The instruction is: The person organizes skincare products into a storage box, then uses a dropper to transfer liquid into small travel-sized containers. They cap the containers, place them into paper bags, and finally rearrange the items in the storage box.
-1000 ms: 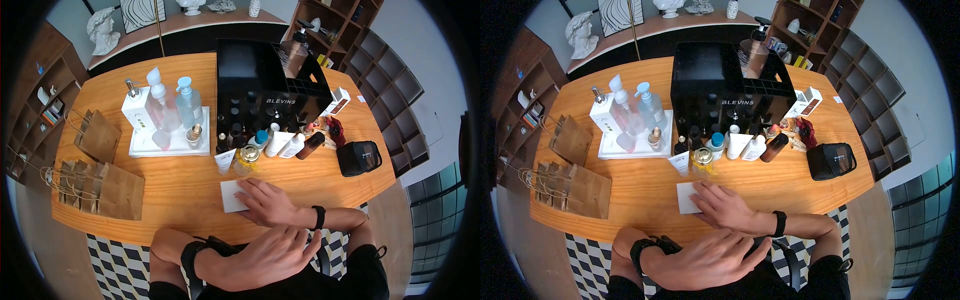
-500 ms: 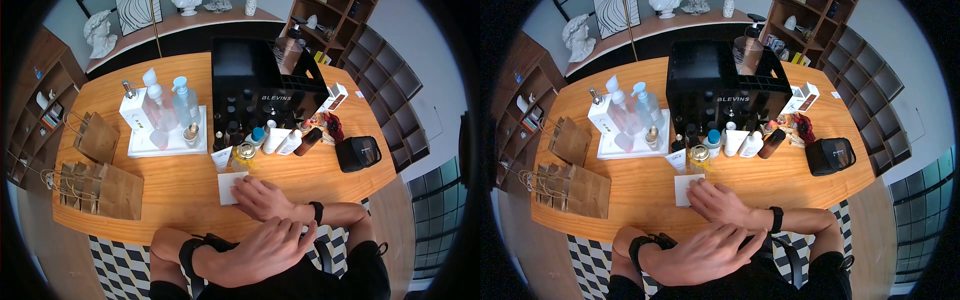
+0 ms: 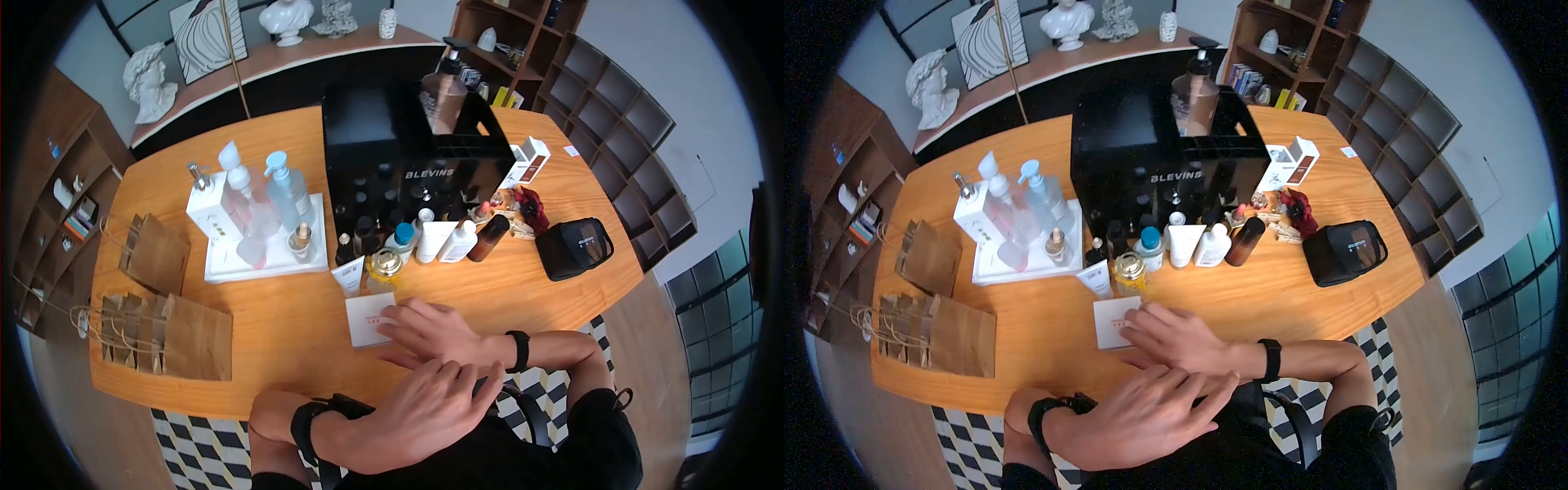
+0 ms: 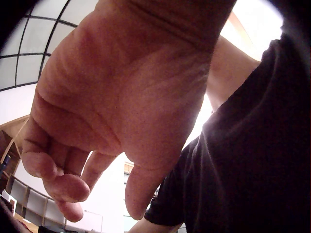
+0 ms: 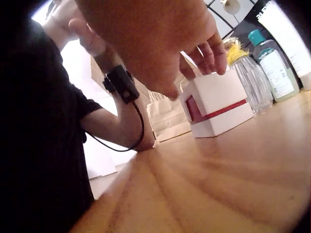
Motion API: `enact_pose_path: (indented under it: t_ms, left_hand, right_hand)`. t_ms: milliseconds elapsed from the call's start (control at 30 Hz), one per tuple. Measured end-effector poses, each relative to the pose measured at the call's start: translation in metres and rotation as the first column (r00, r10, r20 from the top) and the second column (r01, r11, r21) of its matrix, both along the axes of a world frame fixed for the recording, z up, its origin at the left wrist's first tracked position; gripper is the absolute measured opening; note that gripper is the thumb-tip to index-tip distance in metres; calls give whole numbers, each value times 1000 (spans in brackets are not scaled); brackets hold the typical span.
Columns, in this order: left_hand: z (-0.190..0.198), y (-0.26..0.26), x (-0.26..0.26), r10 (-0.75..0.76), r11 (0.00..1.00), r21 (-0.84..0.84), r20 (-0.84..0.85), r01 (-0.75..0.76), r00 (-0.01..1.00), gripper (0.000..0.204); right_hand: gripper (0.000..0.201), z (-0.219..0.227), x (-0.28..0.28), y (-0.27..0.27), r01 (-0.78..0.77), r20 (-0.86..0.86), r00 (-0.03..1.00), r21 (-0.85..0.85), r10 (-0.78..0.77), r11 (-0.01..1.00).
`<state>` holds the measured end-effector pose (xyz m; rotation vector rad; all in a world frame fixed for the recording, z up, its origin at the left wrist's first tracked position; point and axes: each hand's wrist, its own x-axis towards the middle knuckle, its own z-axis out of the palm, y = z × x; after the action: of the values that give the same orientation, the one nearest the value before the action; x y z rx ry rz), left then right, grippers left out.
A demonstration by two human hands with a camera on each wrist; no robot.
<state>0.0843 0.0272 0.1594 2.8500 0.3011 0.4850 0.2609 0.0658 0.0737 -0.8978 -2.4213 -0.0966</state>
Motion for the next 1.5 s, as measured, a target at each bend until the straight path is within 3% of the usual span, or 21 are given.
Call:
enact_pose_path:
  t_ms: [67, 133, 167, 267, 367, 433, 500, 533, 600, 800, 900, 933, 1033, 1100, 1133, 1167, 1233, 1300, 1367, 1433, 1500]
  left_hand:
    - [4, 4, -1, -6, 1000, 17, 32, 5, 999, 63]
    - [10, 8, -3, -52, 997, -66, -47, 49, 998, 65]
    - [10, 9, -3, -66, 996, -58, -46, 63, 997, 65]
    - [12, 12, -4, -55, 997, -62, -17, 54, 998, 65]
    - [14, 13, -5, -51, 995, -85, -27, 49, 998, 65]
    - [15, 14, -5, -34, 995, -93, -22, 32, 999, 66]
    - [16, 14, -6, -32, 997, -77, -19, 31, 999, 66]
    - [17, 15, -7, -32, 997, -69, -16, 31, 999, 66]
    - [17, 15, -7, -32, 998, -63, -17, 31, 999, 66]
    - [15, 13, -7, -30, 997, -74, -15, 28, 999, 67]
    - [16, 13, -7, -31, 996, -84, -15, 30, 999, 67]
    - [17, 13, -7, -25, 995, -93, -16, 23, 1000, 67]
    - [18, 15, -6, -35, 995, -90, -33, 32, 999, 67]
    - [14, 15, -4, -36, 995, -94, -36, 33, 999, 67]
    - [11, 14, -2, -39, 994, -99, -37, 35, 999, 67]
    - [10, 14, -1, -38, 993, -110, -35, 34, 999, 67]
    - [7, 13, 0, -42, 995, -88, -29, 39, 999, 67]
    - [9, 15, 1, -35, 994, -103, -43, 30, 998, 67]
    - [9, 18, 2, -30, 994, -109, -61, 23, 998, 67]
    - [8, 18, 3, -21, 995, -97, -44, 17, 999, 67]
    - [7, 19, 4, -18, 995, -96, -55, 13, 998, 67]
  right_hand:
    - [38, 20, 19, 6, -26, -49, 998, -4, 26, 1000]
    - [32, 49, 41, 26, 175, -113, 981, 140, -160, 975]
    - [28, 69, 50, 46, 199, -181, 972, 277, -152, 940]
    - [29, 116, 81, 95, 420, -301, 892, 269, -339, 867]
    - [44, 137, 114, 153, 527, -369, 798, 45, -476, 849]
    - [68, 138, 140, 195, 527, -342, 792, -34, -506, 849]
    - [84, 137, 144, 216, 555, -335, 748, -159, -573, 817]
    - [84, 139, 142, 222, 555, -339, 748, -154, -571, 818]
    - [98, 139, 139, 232, 501, -278, 764, -313, -583, 807]
    - [103, 131, 146, 262, 387, -319, 809, -345, -495, 855]
    - [98, 133, 147, 258, 509, -342, 758, -222, -555, 832]
    - [87, 136, 143, 248, 540, -422, 741, -86, -522, 837]
    - [88, 169, 134, 203, 501, -555, 698, -74, -453, 863]
    - [79, 179, 132, 162, 466, -583, 728, 36, -360, 884]
    - [73, 190, 122, 129, 373, -602, 711, -115, -364, 921]
    - [71, 190, 124, 109, 374, -573, 713, -176, -403, 911]
    - [77, 171, 127, 75, 238, -579, 742, -243, -338, 940]
    - [84, 141, 115, 38, 91, -634, 673, -441, -381, 893]
    - [90, 117, 115, 11, 218, -395, 827, -430, -399, 876]
    - [99, 89, 109, -1, 227, -202, 930, -336, -306, 914]
    - [96, 65, 94, -10, 241, -209, 914, -410, -347, 880]
